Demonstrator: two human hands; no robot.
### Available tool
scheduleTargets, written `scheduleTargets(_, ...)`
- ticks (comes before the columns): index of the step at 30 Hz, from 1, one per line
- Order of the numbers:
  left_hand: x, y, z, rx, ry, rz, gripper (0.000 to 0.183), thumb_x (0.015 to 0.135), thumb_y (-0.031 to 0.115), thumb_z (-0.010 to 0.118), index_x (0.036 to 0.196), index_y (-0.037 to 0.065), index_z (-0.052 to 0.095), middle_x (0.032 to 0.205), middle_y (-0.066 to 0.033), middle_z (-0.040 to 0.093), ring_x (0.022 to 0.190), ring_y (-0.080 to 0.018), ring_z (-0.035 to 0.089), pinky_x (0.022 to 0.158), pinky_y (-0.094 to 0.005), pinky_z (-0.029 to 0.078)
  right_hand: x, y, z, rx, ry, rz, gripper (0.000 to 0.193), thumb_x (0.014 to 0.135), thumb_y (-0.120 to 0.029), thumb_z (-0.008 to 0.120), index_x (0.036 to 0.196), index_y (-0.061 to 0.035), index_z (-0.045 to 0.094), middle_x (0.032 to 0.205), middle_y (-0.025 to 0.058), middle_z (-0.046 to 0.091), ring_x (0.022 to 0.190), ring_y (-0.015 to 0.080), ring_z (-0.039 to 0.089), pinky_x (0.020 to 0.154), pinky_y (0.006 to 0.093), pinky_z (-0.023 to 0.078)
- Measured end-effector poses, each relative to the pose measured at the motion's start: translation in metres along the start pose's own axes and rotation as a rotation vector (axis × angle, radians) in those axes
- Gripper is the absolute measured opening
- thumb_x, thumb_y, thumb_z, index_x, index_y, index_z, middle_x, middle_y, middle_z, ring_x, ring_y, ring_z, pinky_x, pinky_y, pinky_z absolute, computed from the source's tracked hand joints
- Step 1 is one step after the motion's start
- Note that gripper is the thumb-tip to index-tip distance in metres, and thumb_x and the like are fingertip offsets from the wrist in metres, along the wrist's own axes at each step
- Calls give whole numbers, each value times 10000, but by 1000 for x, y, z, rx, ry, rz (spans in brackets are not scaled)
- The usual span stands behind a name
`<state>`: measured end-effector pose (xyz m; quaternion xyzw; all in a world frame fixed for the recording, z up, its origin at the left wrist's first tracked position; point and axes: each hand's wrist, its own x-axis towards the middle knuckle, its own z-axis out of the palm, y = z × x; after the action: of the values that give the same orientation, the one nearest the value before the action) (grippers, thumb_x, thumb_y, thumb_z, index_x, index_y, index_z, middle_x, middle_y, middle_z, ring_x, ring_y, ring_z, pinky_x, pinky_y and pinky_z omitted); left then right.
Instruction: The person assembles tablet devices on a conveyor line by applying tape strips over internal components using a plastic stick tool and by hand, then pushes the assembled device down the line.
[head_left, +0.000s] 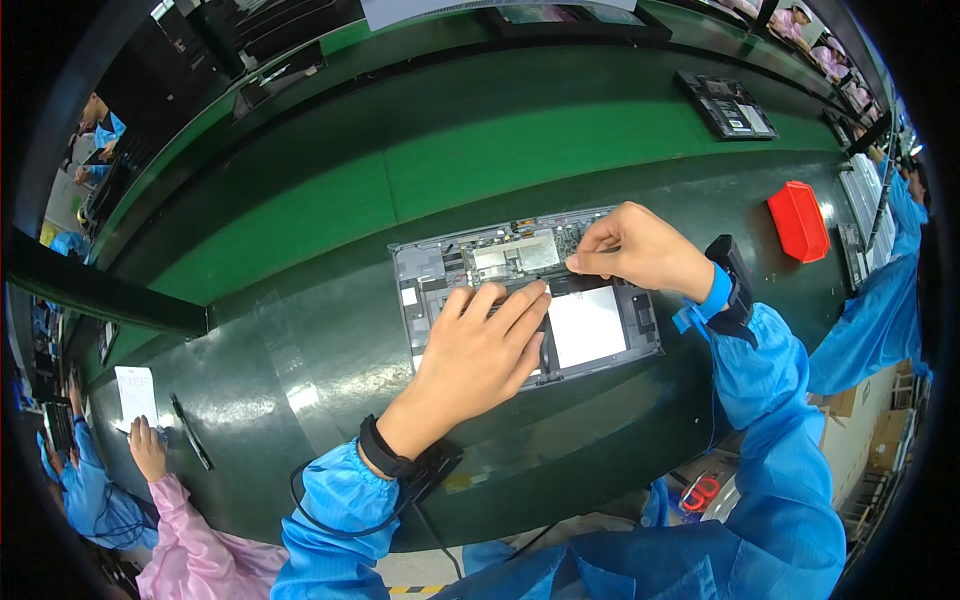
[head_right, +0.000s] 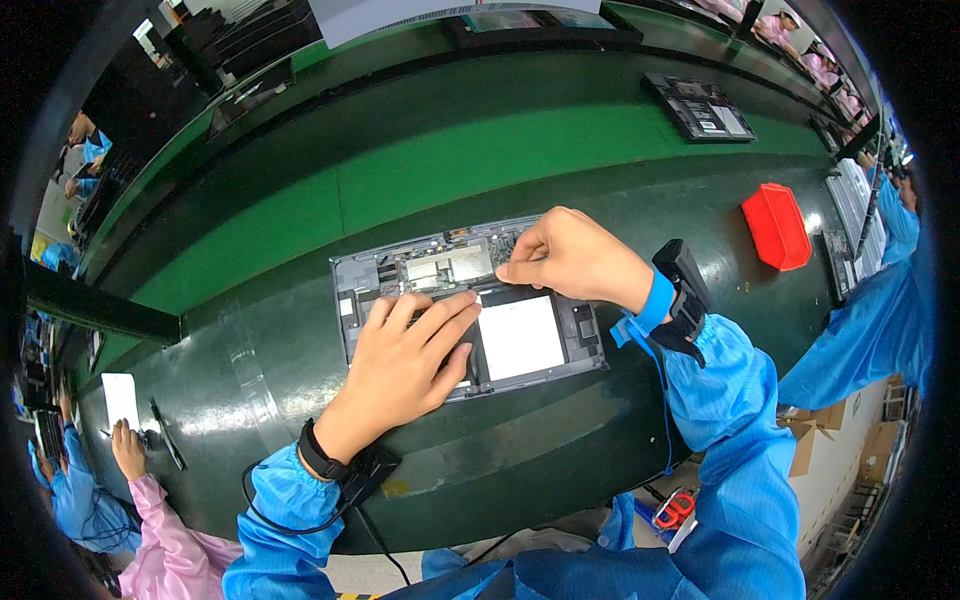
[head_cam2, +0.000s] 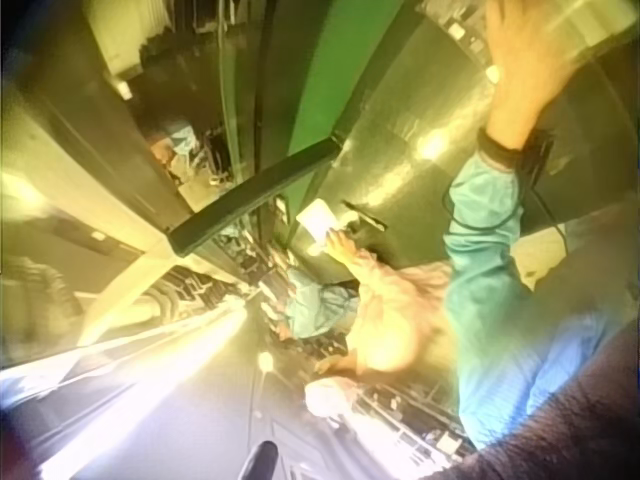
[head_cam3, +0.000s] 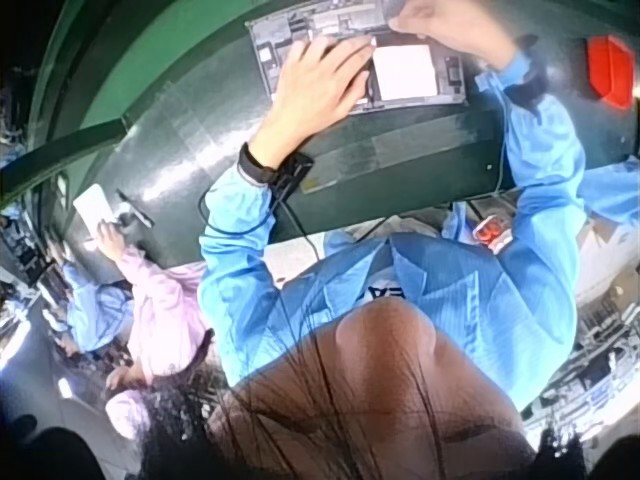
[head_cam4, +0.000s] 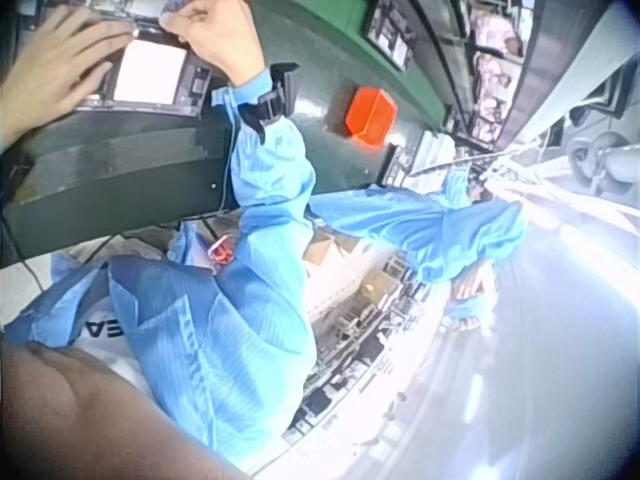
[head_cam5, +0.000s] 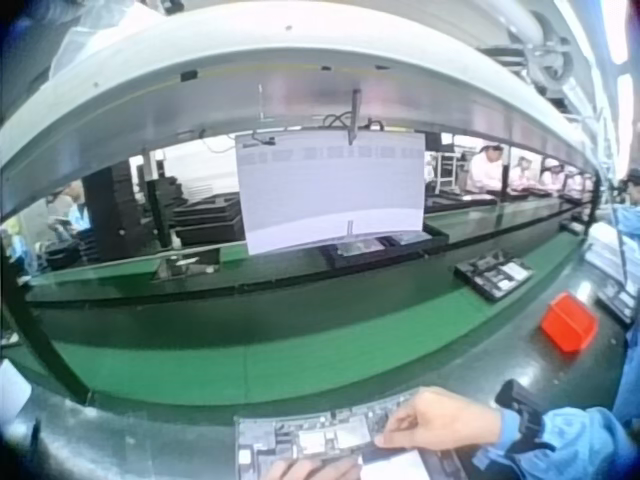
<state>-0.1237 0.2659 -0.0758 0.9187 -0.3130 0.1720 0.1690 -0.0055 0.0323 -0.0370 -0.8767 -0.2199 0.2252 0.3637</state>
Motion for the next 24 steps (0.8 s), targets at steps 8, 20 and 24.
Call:
scheduleTargets(8,1,2,-2,10,-4,0,399,868,187,697,1246,60,680,1304,-20,659,1009,-239,558,859,-374,426,-1,3,3,29,27,-51,321,859,-263,797,904,54,776,711,187,710,632,210,650,646,366,519)
scheduleTargets(20,0,0,0,-15,-8,13,417,867,186,696,1258,43,667,1317,-37,647,1010,-244,563,868,-377,434,1,11,3,65,18,-52,317,864,-261,792,896,54,776,676,155,694,607,179,614,618,357,501)
scheduleTargets(24,-1,0,-1,-20,4,9,417,873,187,693,1261,38,663,1310,-41,648,1011,-245,563,865,-376,436,2,1,-1,9,-7,-8,325,870,-269,790,890,55,773,659,139,684,586,168,597,591,353,489)
